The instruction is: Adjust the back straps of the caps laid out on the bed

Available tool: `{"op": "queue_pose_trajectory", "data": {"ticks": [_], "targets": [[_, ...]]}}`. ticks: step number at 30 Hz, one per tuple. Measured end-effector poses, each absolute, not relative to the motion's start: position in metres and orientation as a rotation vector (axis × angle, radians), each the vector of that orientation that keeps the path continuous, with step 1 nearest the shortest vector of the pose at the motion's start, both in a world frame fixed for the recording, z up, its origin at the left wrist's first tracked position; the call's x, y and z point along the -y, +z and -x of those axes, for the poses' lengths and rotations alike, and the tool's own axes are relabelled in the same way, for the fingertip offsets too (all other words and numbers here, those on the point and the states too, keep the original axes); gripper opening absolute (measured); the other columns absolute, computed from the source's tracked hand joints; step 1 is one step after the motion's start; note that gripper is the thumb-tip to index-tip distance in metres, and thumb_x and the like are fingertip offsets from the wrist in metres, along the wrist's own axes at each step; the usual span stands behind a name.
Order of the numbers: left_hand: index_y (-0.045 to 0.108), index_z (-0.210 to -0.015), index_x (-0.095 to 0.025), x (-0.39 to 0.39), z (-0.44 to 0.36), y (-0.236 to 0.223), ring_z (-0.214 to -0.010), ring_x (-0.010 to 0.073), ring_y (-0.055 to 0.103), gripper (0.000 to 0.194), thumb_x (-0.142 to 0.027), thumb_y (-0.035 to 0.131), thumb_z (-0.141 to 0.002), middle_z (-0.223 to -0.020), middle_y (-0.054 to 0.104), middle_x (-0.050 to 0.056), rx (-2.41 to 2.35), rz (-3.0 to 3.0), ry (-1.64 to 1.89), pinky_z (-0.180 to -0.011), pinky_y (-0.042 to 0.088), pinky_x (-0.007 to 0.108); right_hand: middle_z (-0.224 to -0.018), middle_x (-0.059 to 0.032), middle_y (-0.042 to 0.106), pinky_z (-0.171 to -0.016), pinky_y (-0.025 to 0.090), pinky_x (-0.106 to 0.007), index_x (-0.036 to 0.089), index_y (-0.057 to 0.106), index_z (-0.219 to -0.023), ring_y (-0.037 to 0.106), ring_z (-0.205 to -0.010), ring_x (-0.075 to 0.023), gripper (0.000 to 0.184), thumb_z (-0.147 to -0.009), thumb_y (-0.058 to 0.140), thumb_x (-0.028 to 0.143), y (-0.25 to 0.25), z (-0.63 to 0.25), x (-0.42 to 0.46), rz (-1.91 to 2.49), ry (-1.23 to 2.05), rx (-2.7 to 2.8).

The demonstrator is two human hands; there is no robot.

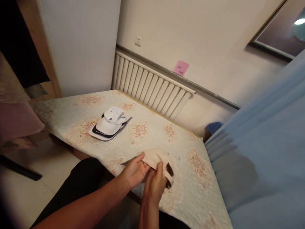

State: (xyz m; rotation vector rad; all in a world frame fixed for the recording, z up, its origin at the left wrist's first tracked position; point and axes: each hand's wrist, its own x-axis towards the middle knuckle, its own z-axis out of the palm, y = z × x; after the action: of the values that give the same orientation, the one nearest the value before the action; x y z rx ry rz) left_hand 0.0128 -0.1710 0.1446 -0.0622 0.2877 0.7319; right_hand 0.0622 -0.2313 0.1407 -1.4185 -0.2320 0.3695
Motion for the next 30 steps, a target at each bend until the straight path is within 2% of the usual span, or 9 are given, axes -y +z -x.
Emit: {"op": "queue_pose_trajectory", "data": {"ticks": [2, 8, 15, 21, 26, 30], "targets": [[0.056, -0.112, -0.005, 0.165, -0.011, 0.143, -0.091, 0.0184, 0.068, 0.024, -0.013, 0.048, -0.090, -0.098, 0.070, 0.014, -0.305, 0.072, 0.764, -0.088, 0.053, 0.029, -0.087, -0.0076, 0.073, -0.091, 0.048, -0.030, 0.009, 0.071, -0.092, 0.066, -0.092, -0.0194, 0.034, -0.078, 0.066, 0.039, 0.141, -0.062, 0.231, 1.339, 0.422, 0.245], [0.056, -0.113, -0.007, 0.151, 0.000, 0.144, -0.090, 0.0178, 0.068, 0.025, -0.011, 0.046, -0.090, -0.098, 0.070, 0.012, -0.291, 0.096, 0.801, -0.084, 0.055, 0.028, -0.112, -0.0085, 0.068, -0.097, 0.047, -0.039, 0.012, 0.054, -0.125, 0.062, -0.106, -0.0177, 0.046, -0.082, 0.060, 0.029, 0.138, -0.062, 0.222, 0.908, 0.515, 0.333], [0.057, -0.109, -0.008, 0.144, 0.005, 0.141, -0.086, 0.0161, 0.069, 0.022, -0.011, 0.044, -0.091, -0.094, 0.070, 0.011, -0.337, 0.158, 0.852, -0.082, 0.056, 0.026, -0.127, -0.0086, 0.060, -0.103, 0.042, -0.045, 0.018, 0.046, -0.133, 0.057, -0.116, -0.0186, 0.051, -0.083, 0.059, 0.024, 0.129, -0.076, 0.222, 0.732, 0.577, 0.417], [0.056, -0.110, -0.008, 0.149, -0.002, 0.132, -0.088, 0.0167, 0.068, 0.023, -0.010, 0.047, -0.090, -0.096, 0.070, 0.011, -0.297, 0.127, 0.830, -0.086, 0.055, 0.028, -0.127, -0.0075, 0.060, -0.105, 0.039, -0.045, 0.021, 0.043, -0.135, 0.055, -0.118, -0.0186, 0.052, -0.086, 0.057, 0.030, 0.126, -0.068, 0.221, 0.666, 0.613, 0.400], [0.056, -0.112, -0.005, 0.169, -0.006, 0.132, -0.093, 0.0199, 0.068, 0.025, -0.015, 0.049, -0.090, -0.094, 0.070, 0.014, -0.296, 0.064, 0.703, -0.089, 0.053, 0.030, -0.122, -0.0094, 0.063, -0.103, 0.042, -0.040, 0.015, 0.046, -0.134, 0.061, -0.110, -0.0187, 0.059, -0.081, 0.065, 0.034, 0.114, -0.050, 0.214, 0.806, 0.671, 0.301], [0.056, -0.113, -0.005, 0.177, -0.005, 0.133, -0.092, 0.0194, 0.068, 0.026, -0.015, 0.050, -0.090, -0.093, 0.071, 0.014, -0.325, 0.044, 0.670, -0.091, 0.051, 0.029, -0.114, -0.0091, 0.067, -0.098, 0.047, -0.036, 0.012, 0.047, -0.133, 0.065, -0.102, -0.0183, 0.059, -0.082, 0.062, 0.036, 0.107, -0.049, 0.216, 0.966, 0.627, 0.227]]}}
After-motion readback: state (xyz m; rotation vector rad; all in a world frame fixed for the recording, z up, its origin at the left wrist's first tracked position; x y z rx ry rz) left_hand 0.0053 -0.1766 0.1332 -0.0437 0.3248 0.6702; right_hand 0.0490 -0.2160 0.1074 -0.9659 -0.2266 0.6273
